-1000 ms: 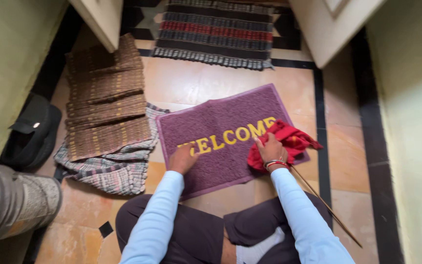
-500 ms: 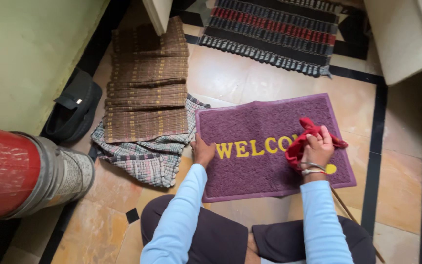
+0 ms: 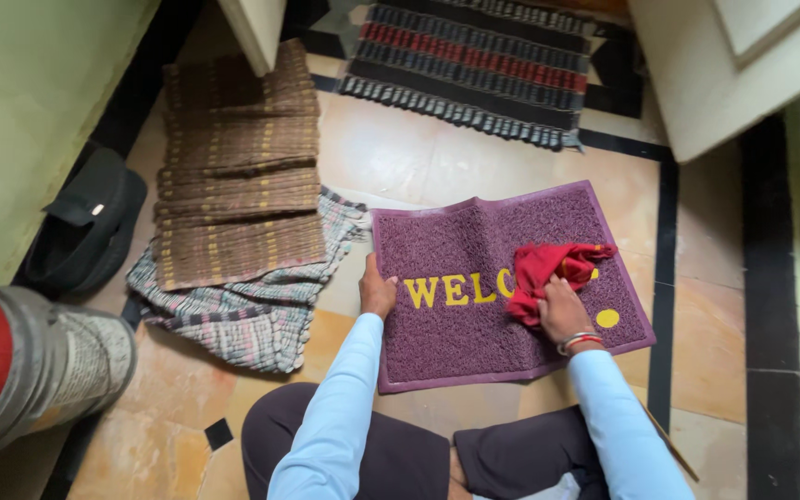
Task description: The person cleans a welcome mat by hand with a cloth and then beats the mat with a stick.
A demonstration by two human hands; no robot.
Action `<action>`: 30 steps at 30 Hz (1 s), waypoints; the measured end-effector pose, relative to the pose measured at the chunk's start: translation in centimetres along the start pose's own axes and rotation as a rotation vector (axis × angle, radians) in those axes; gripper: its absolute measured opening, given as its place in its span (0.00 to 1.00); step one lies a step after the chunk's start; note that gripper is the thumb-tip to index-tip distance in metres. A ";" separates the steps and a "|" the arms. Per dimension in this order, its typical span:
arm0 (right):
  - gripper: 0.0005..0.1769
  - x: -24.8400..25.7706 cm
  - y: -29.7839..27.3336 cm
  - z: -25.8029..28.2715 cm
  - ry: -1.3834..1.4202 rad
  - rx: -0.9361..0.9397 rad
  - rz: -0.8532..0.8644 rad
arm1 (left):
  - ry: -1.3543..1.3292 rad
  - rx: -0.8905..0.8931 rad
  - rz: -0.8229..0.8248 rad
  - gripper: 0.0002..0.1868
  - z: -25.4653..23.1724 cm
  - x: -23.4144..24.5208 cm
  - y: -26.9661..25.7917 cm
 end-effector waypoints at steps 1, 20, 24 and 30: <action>0.14 -0.5 -0.5 -1.1 0.021 -0.089 0.071 | 0.003 -0.022 -0.002 0.34 -0.2 -0.4 -0.2; 0.09 10.1 -0.7 2.9 0.328 -0.122 -0.375 | 0.623 -0.194 0.379 0.39 -8.5 -3.5 -9.8; 0.08 9.6 5.8 8.6 0.437 -0.006 -0.294 | 0.817 -0.221 0.431 0.43 -8.0 -3.9 -11.1; 0.08 5.0 13.7 12.8 0.791 -0.253 -0.313 | 0.956 -0.065 0.506 0.50 -5.2 -4.3 -7.1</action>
Point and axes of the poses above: each hand's wrist, its own y-axis towards the middle knuckle, its own x-axis out of the back of the hand, z = x × y, the point moved 7 cm from there along y, towards the middle knuckle, and after that the axes turned 8 degrees about z, right-handed, at the moved point
